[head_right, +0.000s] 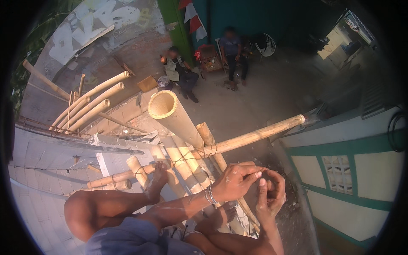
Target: The person uses a pair of pliers and wire to tie bamboo poles together and secure rebar at a construction site.
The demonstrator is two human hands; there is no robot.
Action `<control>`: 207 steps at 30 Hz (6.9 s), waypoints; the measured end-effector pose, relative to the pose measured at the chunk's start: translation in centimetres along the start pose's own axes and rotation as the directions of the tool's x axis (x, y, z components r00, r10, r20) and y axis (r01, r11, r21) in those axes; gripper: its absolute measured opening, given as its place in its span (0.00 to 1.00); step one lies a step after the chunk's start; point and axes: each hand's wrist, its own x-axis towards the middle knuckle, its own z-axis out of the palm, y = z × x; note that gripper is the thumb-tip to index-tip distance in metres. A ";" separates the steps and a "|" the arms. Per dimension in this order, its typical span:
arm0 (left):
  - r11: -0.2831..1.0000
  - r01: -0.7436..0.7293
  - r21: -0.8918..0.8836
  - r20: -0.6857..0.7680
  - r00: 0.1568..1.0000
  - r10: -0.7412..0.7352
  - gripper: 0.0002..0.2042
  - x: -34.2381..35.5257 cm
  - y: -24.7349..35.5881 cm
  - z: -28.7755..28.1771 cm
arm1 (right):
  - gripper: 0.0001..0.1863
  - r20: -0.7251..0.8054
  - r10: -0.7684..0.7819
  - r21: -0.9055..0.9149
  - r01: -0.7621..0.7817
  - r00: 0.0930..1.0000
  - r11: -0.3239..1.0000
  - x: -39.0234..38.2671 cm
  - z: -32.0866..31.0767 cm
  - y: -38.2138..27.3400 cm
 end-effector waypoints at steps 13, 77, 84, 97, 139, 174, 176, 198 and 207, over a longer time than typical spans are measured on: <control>0.993 -0.121 0.014 0.165 0.979 0.117 0.07 -0.4 0.8 0.0 | 0.13 -0.071 -0.238 -0.220 0.218 0.969 0.951 -0.2 -1.2 0.5; 0.978 -0.082 0.190 0.018 0.997 0.080 0.11 0.2 3.2 0.0 | 0.07 -0.077 0.011 0.222 0.006 0.997 0.975 -0.4 -0.1 0.9; 0.985 -0.075 0.154 0.028 0.997 0.071 0.09 0.5 3.2 1.2 | 0.05 -0.111 0.056 0.291 -0.022 0.992 0.956 -0.6 -1.4 1.2; 0.938 0.234 0.256 0.190 0.939 -0.287 0.12 1.4 3.4 0.6 | 0.16 0.243 -0.787 -0.562 0.743 0.568 0.363 0.3 -3.2 3.4; 0.972 -0.158 0.176 0.176 0.976 0.126 0.09 -1.6 -1.6 1.9 | 0.03 0.050 0.071 -0.087 -0.067 0.996 0.994 -2.5 -4.5 5.3; 0.974 0.115 0.196 0.512 0.835 -0.202 0.13 -4.6 -6.4 -1.0 | 0.10 0.569 -0.148 -0.328 0.388 0.809 0.861 -2.2 -4.1 8.0; 0.973 -0.128 0.191 0.496 0.868 0.017 0.13 -4.8 -6.1 -1.8 | 0.07 0.566 0.220 -0.259 -0.082 0.795 0.962 -1.6 -4.3 7.5; 0.864 0.389 0.320 0.453 0.738 -0.500 0.12 -4.0 -5.2 -4.7 | 0.04 0.686 -0.107 -0.057 0.199 0.720 0.978 0.6 -2.3 7.0; 0.849 0.314 0.426 0.478 0.718 -0.506 0.10 -4.9 -4.4 -5.9 | 0.04 0.890 -0.251 0.076 0.419 0.381 0.905 2.8 -1.3 8.5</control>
